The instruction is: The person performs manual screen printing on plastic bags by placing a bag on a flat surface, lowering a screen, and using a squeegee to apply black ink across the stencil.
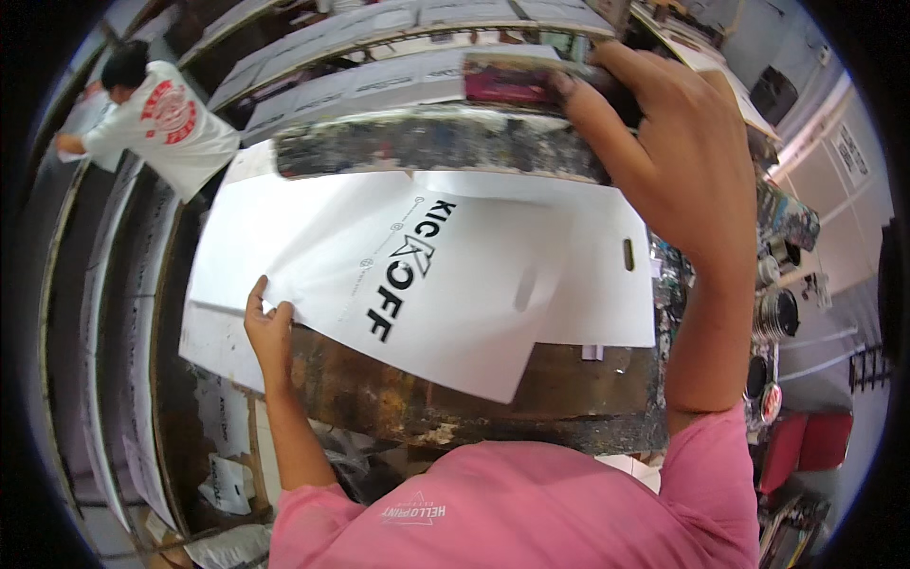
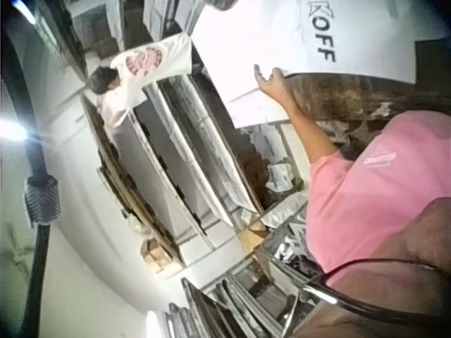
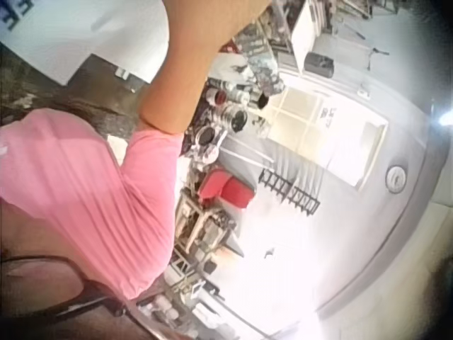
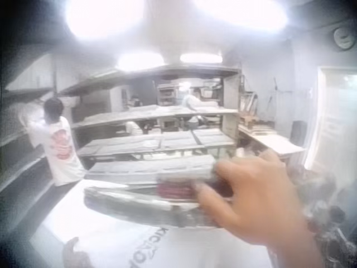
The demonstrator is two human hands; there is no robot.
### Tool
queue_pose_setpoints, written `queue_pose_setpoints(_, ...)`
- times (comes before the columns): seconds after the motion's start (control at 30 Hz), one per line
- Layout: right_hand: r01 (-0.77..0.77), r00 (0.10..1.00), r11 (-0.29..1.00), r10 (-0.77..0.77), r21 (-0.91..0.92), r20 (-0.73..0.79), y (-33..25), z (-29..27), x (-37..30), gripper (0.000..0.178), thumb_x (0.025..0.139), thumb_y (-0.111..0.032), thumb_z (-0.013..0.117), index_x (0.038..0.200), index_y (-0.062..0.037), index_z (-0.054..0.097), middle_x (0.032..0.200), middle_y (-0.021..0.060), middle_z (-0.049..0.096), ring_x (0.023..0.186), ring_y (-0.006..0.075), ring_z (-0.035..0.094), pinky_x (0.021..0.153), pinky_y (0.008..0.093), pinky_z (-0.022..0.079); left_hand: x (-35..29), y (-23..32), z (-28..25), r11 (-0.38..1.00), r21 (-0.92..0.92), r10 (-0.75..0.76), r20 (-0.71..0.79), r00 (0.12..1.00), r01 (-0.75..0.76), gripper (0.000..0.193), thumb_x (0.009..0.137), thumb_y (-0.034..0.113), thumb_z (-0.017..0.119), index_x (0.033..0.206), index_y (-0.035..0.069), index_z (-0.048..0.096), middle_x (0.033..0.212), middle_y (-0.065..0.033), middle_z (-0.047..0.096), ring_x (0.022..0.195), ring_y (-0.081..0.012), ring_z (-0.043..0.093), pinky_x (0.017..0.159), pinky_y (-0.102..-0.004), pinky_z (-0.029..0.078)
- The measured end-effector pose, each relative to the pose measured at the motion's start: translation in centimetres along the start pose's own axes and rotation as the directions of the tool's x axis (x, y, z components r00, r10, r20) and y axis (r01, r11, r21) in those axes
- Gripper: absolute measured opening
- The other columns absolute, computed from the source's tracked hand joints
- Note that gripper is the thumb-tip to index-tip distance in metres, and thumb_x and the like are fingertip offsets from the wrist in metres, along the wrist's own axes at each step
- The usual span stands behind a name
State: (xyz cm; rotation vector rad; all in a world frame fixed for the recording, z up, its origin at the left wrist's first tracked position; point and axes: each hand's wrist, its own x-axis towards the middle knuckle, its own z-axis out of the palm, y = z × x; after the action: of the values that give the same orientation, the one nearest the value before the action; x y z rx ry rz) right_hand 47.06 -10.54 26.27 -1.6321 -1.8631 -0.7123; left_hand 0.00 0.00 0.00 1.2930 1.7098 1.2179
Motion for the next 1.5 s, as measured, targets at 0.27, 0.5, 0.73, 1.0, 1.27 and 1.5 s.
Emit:
queue_pose_setpoints(0.27, -0.032, 0.992, 0.999, 0.030, -0.014, -0.125, -0.7, 0.9, -0.7, 0.047, 0.098, -0.045, 0.069, 0.114, -0.0020, 0.076, 0.091, 0.0220, 0.075, 0.087, 0.0400, 0.069, 0.090, 0.0481, 0.046, 13.6, -2.7, -9.3, 0.548, 0.831, 0.241, -0.265, 0.934, 0.095, 0.084, 0.090, 0.017, 0.082, 0.163, -0.003, 0.044, 0.162, -0.0351, 0.047, 0.150, -0.0437, 0.048, 0.126, -0.0502, 0.036)
queue_pose_setpoints(0.5, -0.041, 0.999, 0.999, 0.041, 0.005, 0.029, -2.2, 1.0, -5.2, 0.070, 0.097, -0.042, 0.070, 0.149, 0.0022, 0.056, 0.094, 0.0203, 0.071, 0.089, 0.0384, 0.065, 0.090, 0.0492, 0.044, -7.6, 10.4, 5.1, 0.794, -0.580, 0.487, 0.422, 0.765, -0.185, 0.120, 0.085, 0.004, 0.093, 0.176, 0.010, 0.016, 0.130, -0.0128, 0.069, 0.104, -0.0208, 0.072, 0.088, -0.0337, 0.062)
queue_pose_setpoints(0.73, -0.078, 0.904, 0.996, 0.050, 0.048, 0.425, -6.8, 2.6, -16.2, 0.081, 0.092, -0.035, 0.078, 0.156, 0.0045, 0.048, 0.107, 0.0157, 0.062, 0.104, 0.0362, 0.059, 0.094, 0.0493, 0.044, -14.8, 8.3, 8.1, 0.916, -0.398, 0.230, 0.427, 0.875, -0.046, 0.115, 0.064, 0.021, 0.108, 0.158, -0.007, 0.049, 0.137, -0.0134, 0.071, 0.127, -0.0186, 0.066, 0.111, -0.0359, 0.052)
queue_pose_setpoints(1.0, -0.185, 0.611, 0.957, -0.065, 0.222, 0.789, -3.8, 8.4, -21.2, 0.048, 0.093, -0.025, 0.079, 0.139, -0.0135, 0.070, 0.118, 0.0179, 0.068, 0.110, 0.0411, 0.063, 0.095, 0.0523, 0.050, -17.2, -1.8, 7.8, 0.927, 0.194, 0.211, 0.441, 0.872, -0.322, 0.126, 0.058, 0.060, 0.103, 0.159, 0.004, 0.054, 0.129, -0.0208, 0.076, 0.116, -0.0381, 0.074, 0.101, -0.0454, 0.055)
queue_pose_setpoints(1.27, -0.085, 0.843, 0.970, -0.052, 0.228, 0.535, 4.1, 18.9, -18.2, 0.045, 0.097, -0.018, 0.076, 0.141, -0.0127, 0.067, 0.122, 0.0142, 0.068, 0.115, 0.0378, 0.064, 0.098, 0.0485, 0.051, -16.3, -4.5, 8.7, 0.842, 0.248, 0.333, 0.461, 0.822, -0.480, 0.126, 0.053, 0.055, 0.105, 0.156, 0.002, 0.057, 0.121, -0.0146, 0.078, 0.100, -0.0374, 0.069, 0.092, -0.0469, 0.053)
queue_pose_setpoints(1.5, 0.060, 0.903, 0.991, -0.105, 0.120, 0.417, 12.1, 32.6, -8.8, 0.040, 0.100, -0.032, 0.073, 0.138, -0.0183, 0.068, 0.115, 0.0097, 0.068, 0.110, 0.0340, 0.068, 0.091, 0.0490, 0.055, -16.6, -4.9, 9.0, 0.799, 0.349, 0.323, 0.439, 0.839, -0.490, 0.130, 0.048, 0.059, 0.104, 0.154, -0.001, 0.058, 0.107, -0.0091, 0.079, 0.090, -0.0329, 0.067, 0.084, -0.0440, 0.053)
